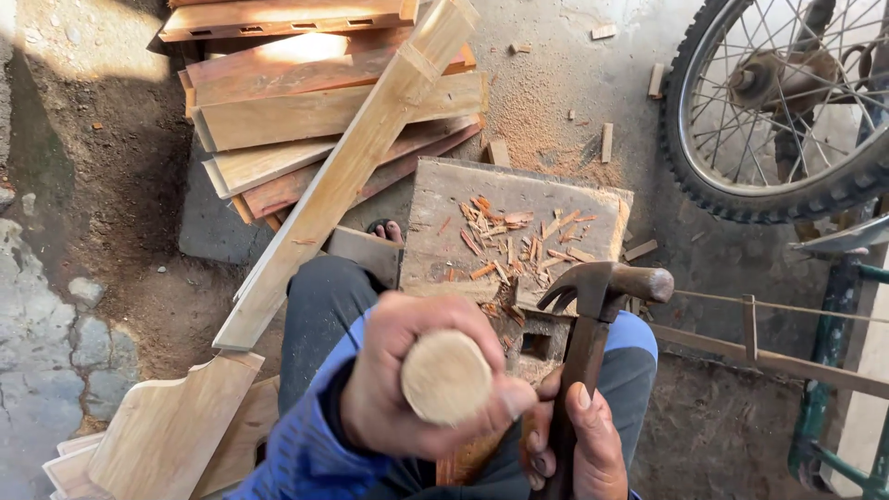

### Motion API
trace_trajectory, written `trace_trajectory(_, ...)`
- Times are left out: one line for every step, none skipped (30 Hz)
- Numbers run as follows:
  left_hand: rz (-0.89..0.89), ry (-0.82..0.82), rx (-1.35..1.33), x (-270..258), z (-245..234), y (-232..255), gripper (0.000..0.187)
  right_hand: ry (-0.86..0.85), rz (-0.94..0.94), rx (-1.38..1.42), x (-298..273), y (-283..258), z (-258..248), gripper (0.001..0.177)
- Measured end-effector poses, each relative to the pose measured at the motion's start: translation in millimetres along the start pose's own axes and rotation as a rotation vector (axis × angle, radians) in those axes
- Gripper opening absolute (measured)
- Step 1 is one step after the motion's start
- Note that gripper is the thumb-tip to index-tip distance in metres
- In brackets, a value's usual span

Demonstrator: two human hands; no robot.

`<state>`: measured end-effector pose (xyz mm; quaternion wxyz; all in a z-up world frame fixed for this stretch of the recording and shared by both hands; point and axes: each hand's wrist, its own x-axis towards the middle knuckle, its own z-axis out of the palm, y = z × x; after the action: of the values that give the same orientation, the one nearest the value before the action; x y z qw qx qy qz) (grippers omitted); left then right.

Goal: The person sits on the ground and uses a hammer and a chisel to carve a rectangular wooden block. They repeatedly strike the chisel to remove wood shavings and occasionally rotate the block to work on different sides.

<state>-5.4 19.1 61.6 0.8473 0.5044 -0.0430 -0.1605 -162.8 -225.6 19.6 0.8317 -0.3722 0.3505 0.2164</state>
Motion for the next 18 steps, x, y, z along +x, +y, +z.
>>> trace_trajectory(0.034, 0.027, 0.116, 1.8, -3.6, 0.9, 0.021, 0.008, -0.006, -0.007, 21.1, -12.7, 9.7, 0.044)
trace_trajectory(0.068, 0.055, 0.231, 3.5, -7.6, 1.9, 0.022, 0.015, -0.012, -0.014, 41.0, -27.0, 21.6, 0.044)
trace_trajectory(0.07, 0.054, 0.232, 3.2, -6.4, -0.5, 0.022, 0.013, -0.014, -0.014, 39.2, -26.3, 16.7, 0.044)
trace_trajectory(0.048, 0.046, 0.208, 3.0, -5.7, -2.7, 0.022, -0.028, -0.038, -0.007, 37.5, -25.3, 12.1, 0.043)
trace_trajectory(0.021, 0.04, 0.181, 1.3, -4.6, -4.5, 0.023, -0.064, -0.058, 0.0, 33.8, -24.1, 7.9, 0.042)
trace_trajectory(0.018, 0.041, 0.179, 0.0, -1.9, -5.7, 0.023, -0.062, -0.055, 0.0, 30.3, -22.6, 5.3, 0.042)
trace_trajectory(0.041, 0.029, 0.199, 0.4, 0.0, -7.1, 0.023, -0.08, -0.071, 0.019, 29.8, -21.9, 2.8, 0.042)
trace_trajectory(0.063, 0.018, 0.219, 0.9, 1.6, -8.3, 0.022, -0.099, -0.086, 0.038, 29.5, -21.2, 0.5, 0.042)
trace_trajectory(0.063, 0.019, 0.219, 0.8, 2.9, -9.3, 0.022, -0.099, -0.085, 0.038, 27.3, -20.5, -1.0, 0.042)
trace_trajectory(0.066, 0.018, 0.243, 0.8, 4.0, -10.1, 0.022, -0.081, -0.078, 0.042, 25.4, -19.9, -2.3, 0.042)
trace_trajectory(0.07, 0.016, 0.268, 1.2, 4.6, -10.8, 0.022, -0.064, -0.072, 0.047, 24.3, -19.1, -3.2, 0.042)
trace_trajectory(0.072, 0.016, 0.269, 1.5, 5.1, -11.3, 0.022, -0.066, -0.073, 0.047, 23.4, -18.7, -3.4, 0.042)
trace_trajectory(0.073, 0.011, 0.279, 1.6, 5.4, -11.8, 0.022, -0.068, -0.08, 0.056, 22.6, -18.3, -3.4, 0.042)
trace_trajectory(0.073, 0.007, 0.288, 1.9, 5.5, -12.2, 0.021, -0.07, -0.086, 0.064, 21.9, -17.8, -3.3, 0.042)
trace_trajectory(0.076, 0.007, 0.29, 2.0, 6.1, -12.2, 0.021, -0.073, -0.087, 0.064, 21.8, -18.3, -2.9, 0.042)
trace_trajectory(0.067, 0.014, 0.273, 2.2, 6.5, -12.4, 0.022, -0.074, -0.083, 0.06, 22.0, -18.7, -2.5, 0.042)
trace_trajectory(0.054, 0.021, 0.253, 1.5, 7.5, -13.0, 0.022, -0.071, -0.075, 0.055, 20.4, -19.0, -2.4, 0.042)
trace_trajectory(0.053, 0.023, 0.252, 1.6, 7.9, -12.4, 0.022, -0.069, -0.073, 0.054, 19.6, -19.3, -2.0, 0.042)
